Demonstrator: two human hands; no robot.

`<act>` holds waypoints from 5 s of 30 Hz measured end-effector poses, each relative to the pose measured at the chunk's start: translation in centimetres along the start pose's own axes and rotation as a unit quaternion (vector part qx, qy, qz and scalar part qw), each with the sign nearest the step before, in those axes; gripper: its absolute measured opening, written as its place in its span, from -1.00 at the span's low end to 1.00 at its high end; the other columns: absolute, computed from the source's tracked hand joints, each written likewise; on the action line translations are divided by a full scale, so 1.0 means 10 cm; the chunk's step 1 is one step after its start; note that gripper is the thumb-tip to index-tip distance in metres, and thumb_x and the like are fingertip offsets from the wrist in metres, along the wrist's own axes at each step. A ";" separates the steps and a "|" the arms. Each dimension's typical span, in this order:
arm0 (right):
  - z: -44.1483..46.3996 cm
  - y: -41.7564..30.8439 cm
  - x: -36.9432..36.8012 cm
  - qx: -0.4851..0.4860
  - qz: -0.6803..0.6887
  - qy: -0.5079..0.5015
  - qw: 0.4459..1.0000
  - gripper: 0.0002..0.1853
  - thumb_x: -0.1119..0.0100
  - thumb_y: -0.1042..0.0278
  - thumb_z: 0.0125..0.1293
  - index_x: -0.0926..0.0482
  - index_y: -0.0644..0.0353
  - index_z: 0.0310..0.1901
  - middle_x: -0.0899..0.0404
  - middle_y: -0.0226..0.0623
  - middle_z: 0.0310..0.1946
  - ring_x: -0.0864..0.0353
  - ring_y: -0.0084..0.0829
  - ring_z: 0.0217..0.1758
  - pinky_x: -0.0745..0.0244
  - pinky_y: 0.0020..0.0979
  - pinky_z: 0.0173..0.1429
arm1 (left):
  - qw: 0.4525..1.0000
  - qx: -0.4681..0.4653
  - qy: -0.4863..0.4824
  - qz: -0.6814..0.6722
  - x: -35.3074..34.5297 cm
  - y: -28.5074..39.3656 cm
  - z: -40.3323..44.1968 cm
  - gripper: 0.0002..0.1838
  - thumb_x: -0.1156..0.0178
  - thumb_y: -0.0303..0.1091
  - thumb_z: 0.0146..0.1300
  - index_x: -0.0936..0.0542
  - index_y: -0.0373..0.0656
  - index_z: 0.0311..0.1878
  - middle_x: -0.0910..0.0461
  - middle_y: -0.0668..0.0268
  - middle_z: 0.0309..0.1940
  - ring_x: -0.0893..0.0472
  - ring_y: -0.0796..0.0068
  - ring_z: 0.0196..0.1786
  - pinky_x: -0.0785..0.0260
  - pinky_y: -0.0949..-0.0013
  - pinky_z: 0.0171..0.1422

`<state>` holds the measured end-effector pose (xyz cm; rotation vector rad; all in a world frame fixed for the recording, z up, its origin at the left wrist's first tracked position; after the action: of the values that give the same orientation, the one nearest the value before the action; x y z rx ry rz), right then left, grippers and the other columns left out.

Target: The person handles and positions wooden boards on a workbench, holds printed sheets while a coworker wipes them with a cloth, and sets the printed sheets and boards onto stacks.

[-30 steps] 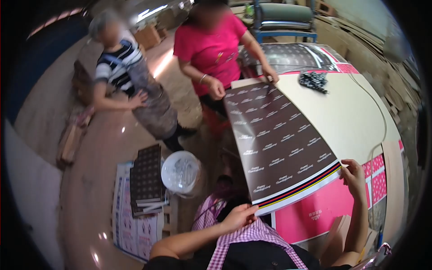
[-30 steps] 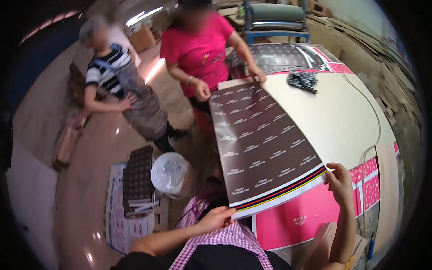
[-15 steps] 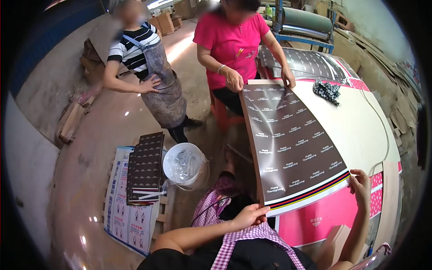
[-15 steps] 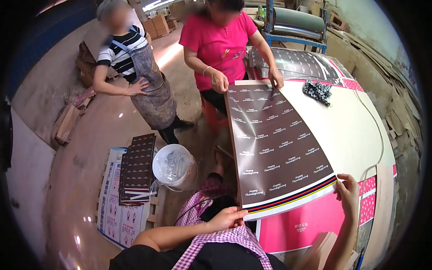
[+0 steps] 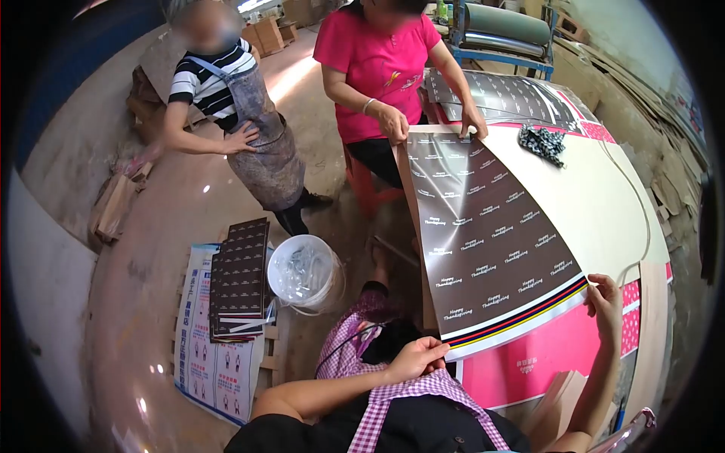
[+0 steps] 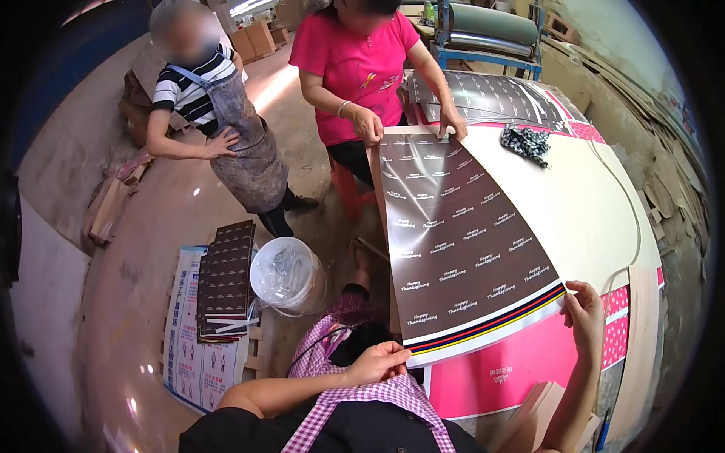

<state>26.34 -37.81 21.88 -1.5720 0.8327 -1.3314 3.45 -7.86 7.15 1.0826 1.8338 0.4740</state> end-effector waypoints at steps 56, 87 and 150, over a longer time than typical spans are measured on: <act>0.93 -0.88 0.36 0.199 0.405 0.006 0.892 -0.70 -0.07 0.36 0.36 -0.43 0.26 0.07 -0.47 -0.49 -0.53 -0.30 -0.76 -0.58 -0.16 -0.69 -0.51 | 0.936 -0.340 -0.090 -0.022 -1.20 3.11 -0.12 -0.89 -0.16 -0.31 0.31 -0.53 -0.11 -0.23 -0.53 0.46 -0.48 -0.51 0.71 -0.47 -0.33 0.64 -0.42; 0.13 0.08 0.45 0.018 0.120 0.009 0.993 -0.87 -0.08 0.50 0.27 -0.49 0.27 -0.16 -0.46 -0.47 -0.49 -0.30 -0.76 -0.63 -0.18 -0.70 -0.61 | 0.989 0.105 -0.060 -0.085 -0.70 0.62 -0.28 -0.86 -0.17 -0.31 0.31 -0.50 -0.16 -0.24 -0.47 0.48 -0.50 -0.44 0.75 -0.48 -0.29 0.66 -0.43; 0.04 0.26 0.49 0.057 0.159 0.045 0.985 -0.80 -0.09 0.47 0.29 -0.49 0.31 -0.08 -0.46 -0.48 -0.54 -0.32 -0.77 -0.62 -0.20 -0.72 -0.59 | 0.980 0.080 -0.144 -0.111 -0.66 0.41 -0.19 -0.86 -0.12 -0.33 0.33 -0.52 -0.17 -0.15 -0.54 0.41 -0.47 -0.50 0.67 -0.45 -0.35 0.60 -0.31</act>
<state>27.83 -43.17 21.37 -1.2380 0.9997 -1.2017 4.99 -10.91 14.41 0.9800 1.7266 0.0341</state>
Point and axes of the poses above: each hand's wrist, its own z-axis towards the middle knuckle, its own x-axis out of the back of the hand, y = z × x, the point moved 4 cm from there along z, towards the middle knuckle
